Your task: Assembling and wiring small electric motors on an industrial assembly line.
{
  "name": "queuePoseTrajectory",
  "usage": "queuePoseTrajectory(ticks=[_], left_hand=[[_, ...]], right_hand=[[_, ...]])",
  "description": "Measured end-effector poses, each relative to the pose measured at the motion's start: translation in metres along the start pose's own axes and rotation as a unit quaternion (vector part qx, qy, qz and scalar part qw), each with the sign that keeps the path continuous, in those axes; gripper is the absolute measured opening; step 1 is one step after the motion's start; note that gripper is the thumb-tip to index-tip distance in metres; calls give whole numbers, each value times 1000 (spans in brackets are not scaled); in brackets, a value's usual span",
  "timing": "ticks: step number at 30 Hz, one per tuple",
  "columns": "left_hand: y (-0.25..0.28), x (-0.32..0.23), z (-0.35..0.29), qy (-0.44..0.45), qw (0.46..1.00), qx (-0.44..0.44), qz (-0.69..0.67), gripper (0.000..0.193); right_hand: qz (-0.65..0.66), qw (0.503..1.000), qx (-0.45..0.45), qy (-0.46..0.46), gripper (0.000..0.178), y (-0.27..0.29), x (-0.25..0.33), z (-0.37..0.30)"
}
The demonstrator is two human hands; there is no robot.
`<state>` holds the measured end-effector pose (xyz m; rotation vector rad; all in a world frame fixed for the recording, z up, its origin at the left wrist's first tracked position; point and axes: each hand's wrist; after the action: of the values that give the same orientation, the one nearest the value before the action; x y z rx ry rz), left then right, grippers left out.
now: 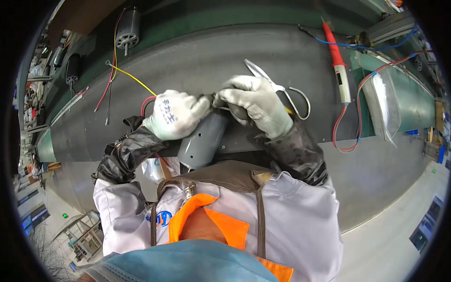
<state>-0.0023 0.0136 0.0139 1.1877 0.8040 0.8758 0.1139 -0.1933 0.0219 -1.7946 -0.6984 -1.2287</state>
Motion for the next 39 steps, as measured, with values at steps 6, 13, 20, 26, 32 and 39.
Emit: queuePoseTrajectory(ticks=[6,13,20,26,32,39], left_hand=[[-5,-16,8,-80,996,40,-22,31],[11,-11,-1,64,994,-23,-82,33],[-15,24,34,-6,963,-67,-260,28],[16,22,40,303,670,127,-665,25],[-19,30,17,256,493,-67,-829,31],[-22,34,14,243,482,-83,-838,34]], right_hand=[[3,999,5,49,28,-9,16,46],[-230,944,-195,137,27,38,9,18],[-659,716,-228,-29,69,36,-65,-110],[-647,719,-239,-84,82,16,-56,-150],[-710,663,-189,-142,83,21,-56,-152],[-268,933,-224,-80,73,57,-54,-147]])
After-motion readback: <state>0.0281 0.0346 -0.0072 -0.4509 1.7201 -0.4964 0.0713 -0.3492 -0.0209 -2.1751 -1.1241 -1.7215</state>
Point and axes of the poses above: each hand's wrist, its own z-axis towards the middle knuckle, its own y-axis out of the back of the hand, x = y × z, and after that the axes turned 3 degrees about x, right-handed
